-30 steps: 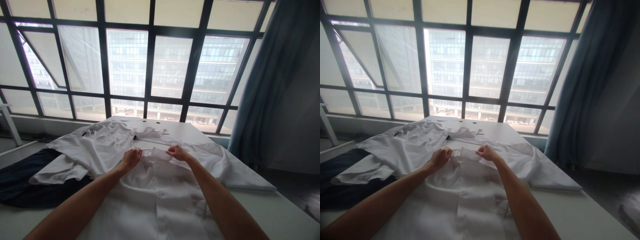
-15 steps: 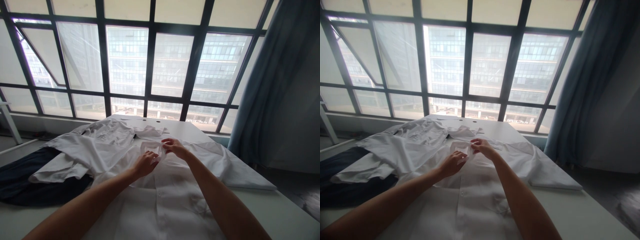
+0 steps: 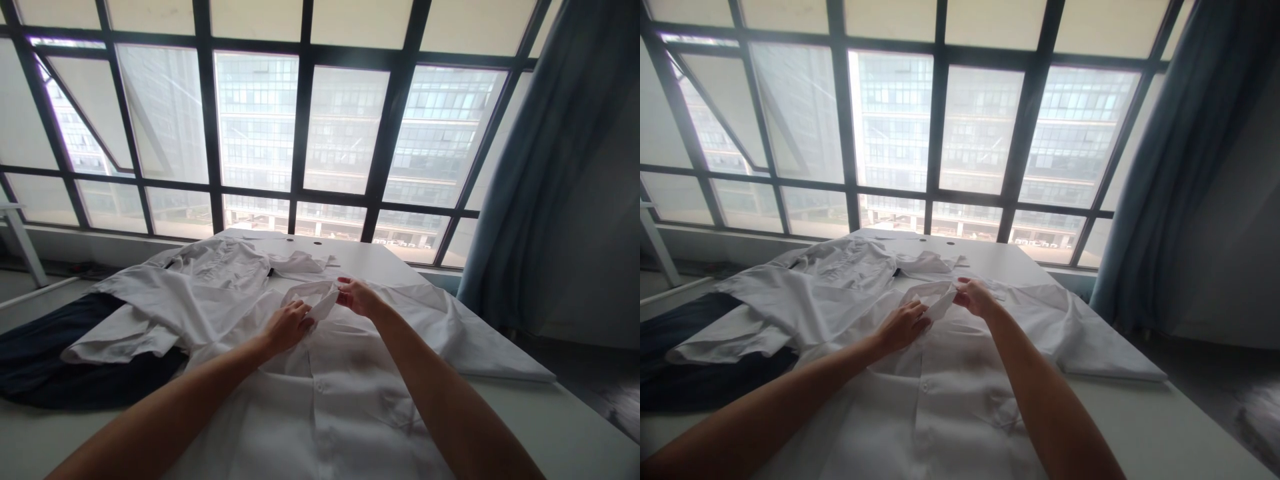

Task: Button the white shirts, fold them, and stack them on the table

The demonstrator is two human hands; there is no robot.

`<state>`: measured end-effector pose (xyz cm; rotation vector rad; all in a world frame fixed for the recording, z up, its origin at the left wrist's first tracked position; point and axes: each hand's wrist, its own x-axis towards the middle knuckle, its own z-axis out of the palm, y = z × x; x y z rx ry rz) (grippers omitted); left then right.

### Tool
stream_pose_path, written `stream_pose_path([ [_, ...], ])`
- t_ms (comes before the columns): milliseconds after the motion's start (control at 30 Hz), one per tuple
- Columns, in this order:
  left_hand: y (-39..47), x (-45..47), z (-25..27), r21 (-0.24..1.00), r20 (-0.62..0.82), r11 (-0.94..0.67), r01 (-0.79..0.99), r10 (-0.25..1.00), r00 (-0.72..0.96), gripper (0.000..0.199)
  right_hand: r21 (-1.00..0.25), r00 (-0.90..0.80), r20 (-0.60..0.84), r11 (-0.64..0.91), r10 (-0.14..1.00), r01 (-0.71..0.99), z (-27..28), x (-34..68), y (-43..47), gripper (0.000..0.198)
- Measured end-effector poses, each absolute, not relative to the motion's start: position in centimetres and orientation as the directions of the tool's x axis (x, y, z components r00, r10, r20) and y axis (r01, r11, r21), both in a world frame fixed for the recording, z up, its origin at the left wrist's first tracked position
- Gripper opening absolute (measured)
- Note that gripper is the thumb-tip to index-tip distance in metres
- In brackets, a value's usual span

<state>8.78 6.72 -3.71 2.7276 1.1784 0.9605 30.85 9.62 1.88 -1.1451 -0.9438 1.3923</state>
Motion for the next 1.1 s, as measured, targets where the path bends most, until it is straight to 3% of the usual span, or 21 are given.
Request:
stream_pose_path([
  [133,6.6,8.7,-3.7,0.21,0.549,-0.732,0.648,0.637,0.541,0.013,-0.949,-0.13,-0.033,-0.072,0.991,-0.306,2.6,30.3,8.9,0.052],
  [267,7.3,8.4,-4.1,0.271,0.629,-0.794,0.544,0.574,0.524,0.024,-0.963,-0.165,0.003,-0.041,0.986,-0.265,2.5,30.5,8.9,0.055],
  [367,7.7,8.3,-4.3,0.316,0.669,-0.831,0.458,0.538,0.513,0.043,-0.979,-0.153,-0.009,-0.04,0.988,-0.202,2.3,30.6,9.0,0.047],
  [500,7.5,8.3,-4.4,0.321,0.649,-0.823,0.468,0.551,0.525,0.064,-0.989,-0.206,-0.054,-0.08,0.977,-0.121,2.6,30.7,8.8,0.027],
  [567,7.1,8.4,-4.2,0.296,0.649,-0.814,0.5,0.556,0.52,0.057,-0.995,-0.231,-0.071,-0.086,0.97,-0.054,2.8,30.8,8.7,0.022],
  [700,6.1,8.7,-3.4,0.223,0.658,-0.813,0.537,0.532,0.532,0.022,-0.998,-0.264,-0.067,-0.064,0.962,0.021,3.1,30.6,8.2,0.033],
  [900,5.8,9.0,-3.1,0.174,0.659,-0.813,0.556,0.516,0.548,0.038,-0.991,-0.301,-0.039,-0.076,0.953,-0.112,3.3,29.9,7.9,0.041],
  [1100,6.3,9.1,-3.7,0.245,0.659,-0.765,0.595,0.582,0.477,0.022,-0.962,-0.161,-0.007,-0.05,0.987,-0.269,3.0,28.6,8.7,0.045],
])
